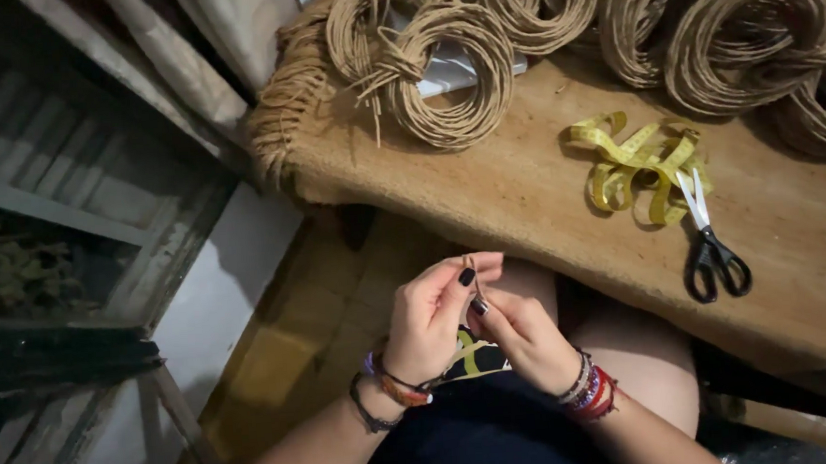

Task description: Measuring and tying lengths of rope using a measuring tape.

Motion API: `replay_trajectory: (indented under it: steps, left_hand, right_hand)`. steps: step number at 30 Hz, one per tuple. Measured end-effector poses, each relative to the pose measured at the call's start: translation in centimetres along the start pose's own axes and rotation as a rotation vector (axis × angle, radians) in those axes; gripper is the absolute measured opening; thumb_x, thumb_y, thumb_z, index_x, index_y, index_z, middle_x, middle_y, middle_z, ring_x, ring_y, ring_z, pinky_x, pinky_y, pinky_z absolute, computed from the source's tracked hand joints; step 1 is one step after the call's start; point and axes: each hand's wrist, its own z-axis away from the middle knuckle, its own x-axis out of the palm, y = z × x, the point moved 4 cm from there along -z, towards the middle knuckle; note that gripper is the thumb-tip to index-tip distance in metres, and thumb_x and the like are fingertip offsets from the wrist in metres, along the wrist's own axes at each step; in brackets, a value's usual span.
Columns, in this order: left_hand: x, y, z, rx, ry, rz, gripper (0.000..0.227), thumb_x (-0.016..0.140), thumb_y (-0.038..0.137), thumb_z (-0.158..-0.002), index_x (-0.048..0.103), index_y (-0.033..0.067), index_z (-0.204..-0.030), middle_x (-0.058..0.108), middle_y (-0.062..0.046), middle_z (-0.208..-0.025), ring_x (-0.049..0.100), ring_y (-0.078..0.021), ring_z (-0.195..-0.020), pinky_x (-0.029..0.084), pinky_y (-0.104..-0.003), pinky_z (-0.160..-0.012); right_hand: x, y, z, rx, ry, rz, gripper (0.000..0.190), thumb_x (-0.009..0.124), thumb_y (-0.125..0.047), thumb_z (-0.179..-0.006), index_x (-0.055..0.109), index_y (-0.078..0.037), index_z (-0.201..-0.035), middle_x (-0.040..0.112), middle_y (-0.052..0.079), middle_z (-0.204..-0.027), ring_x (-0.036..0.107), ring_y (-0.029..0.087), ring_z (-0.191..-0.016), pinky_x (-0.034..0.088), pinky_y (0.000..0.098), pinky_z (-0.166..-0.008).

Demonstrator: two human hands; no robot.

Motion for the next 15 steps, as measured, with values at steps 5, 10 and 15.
replay_trajectory:
  steps: [5, 10, 15]
  left_hand:
    - [1.4, 0.8, -0.1, 0.017, -0.035, 0.006, 0.033, 0.043, 0.023, -0.108, 0.070, 0.0029, -0.110, 0.076, -0.011, -0.109, 0.074, -0.0200, -0.103, 0.059, -0.031, -0.094]
    - [2.9, 1.3, -0.4, 0.029, -0.076, -0.003, 0.035, 0.041, 0.026, -0.109, 0.065, 0.0049, -0.095, 0.076, -0.008, -0.100, 0.073, -0.0174, -0.091, 0.059, -0.030, -0.085]
    - [5.4, -0.3, -1.2, -0.174, -0.106, 0.594, 0.027, 0.042, 0.024, -0.111, 0.055, 0.0023, -0.100, 0.071, -0.023, -0.111, 0.074, -0.0317, -0.108, 0.062, -0.037, -0.097]
  right_hand:
    - [-0.8, 0.2, 1.3, -0.001, -0.001, -0.057, 0.035, 0.041, -0.026, -0.109, 0.053, -0.010, -0.080, 0.047, -0.002, -0.073, 0.040, 0.011, -0.065, 0.039, 0.0289, -0.060]
    - [-1.9, -0.2, 2.4, -0.078, 0.070, 0.093, 0.036, 0.043, -0.029, -0.108, 0.060, -0.007, -0.084, 0.059, 0.001, -0.078, 0.050, 0.014, -0.071, 0.046, 0.0319, -0.069]
    - [-2.9, 1.2, 4.0, -0.109, 0.143, -0.355, 0.052, 0.054, -0.024, -0.103, 0.046, 0.002, -0.148, 0.055, 0.014, -0.149, 0.051, 0.022, -0.138, 0.036, 0.0399, -0.121]
